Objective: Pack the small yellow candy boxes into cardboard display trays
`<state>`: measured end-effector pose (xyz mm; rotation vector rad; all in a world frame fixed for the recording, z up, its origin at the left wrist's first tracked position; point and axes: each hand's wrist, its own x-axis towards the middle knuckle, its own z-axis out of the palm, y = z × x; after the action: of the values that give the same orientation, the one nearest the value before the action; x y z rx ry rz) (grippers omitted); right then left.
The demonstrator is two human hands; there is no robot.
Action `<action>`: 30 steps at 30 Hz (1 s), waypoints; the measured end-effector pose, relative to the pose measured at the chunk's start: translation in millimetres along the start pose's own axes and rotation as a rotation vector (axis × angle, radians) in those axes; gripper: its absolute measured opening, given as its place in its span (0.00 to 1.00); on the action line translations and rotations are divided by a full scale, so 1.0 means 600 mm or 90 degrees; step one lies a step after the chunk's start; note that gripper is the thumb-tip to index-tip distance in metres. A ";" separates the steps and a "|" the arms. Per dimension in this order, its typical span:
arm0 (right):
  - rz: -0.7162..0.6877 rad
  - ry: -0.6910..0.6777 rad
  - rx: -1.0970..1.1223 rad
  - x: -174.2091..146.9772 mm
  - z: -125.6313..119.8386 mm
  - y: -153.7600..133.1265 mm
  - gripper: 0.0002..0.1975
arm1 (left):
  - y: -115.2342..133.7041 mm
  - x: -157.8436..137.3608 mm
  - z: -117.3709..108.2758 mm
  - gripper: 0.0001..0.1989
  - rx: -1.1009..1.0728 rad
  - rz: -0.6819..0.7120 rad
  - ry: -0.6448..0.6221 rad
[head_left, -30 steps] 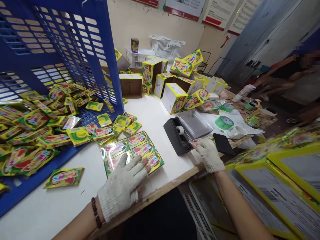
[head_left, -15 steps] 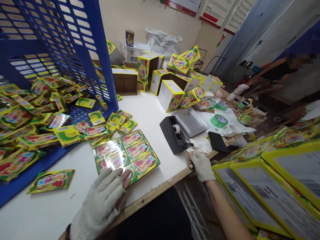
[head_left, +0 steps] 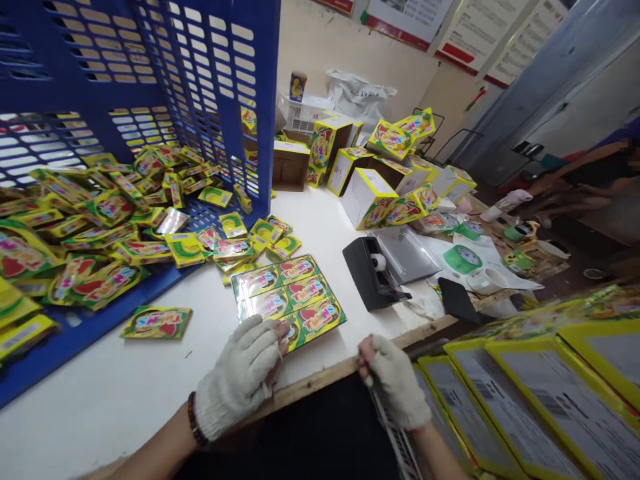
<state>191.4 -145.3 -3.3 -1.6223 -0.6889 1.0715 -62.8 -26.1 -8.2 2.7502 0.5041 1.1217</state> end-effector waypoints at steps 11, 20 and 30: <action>-0.007 -0.157 -0.016 -0.033 0.151 0.003 0.23 | 0.009 0.017 -0.013 0.17 0.063 0.061 -0.064; 0.076 -0.231 0.119 -0.019 0.145 0.019 0.21 | 0.034 0.045 -0.010 0.09 0.072 -0.080 -0.112; 0.261 -0.183 0.277 -0.015 0.109 0.009 0.31 | 0.063 0.058 0.023 0.06 0.242 -0.149 -0.068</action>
<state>128.7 -125.9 -10.6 -1.2645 -0.2727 1.6477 -20.0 -49.1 13.8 2.9328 1.0916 0.8953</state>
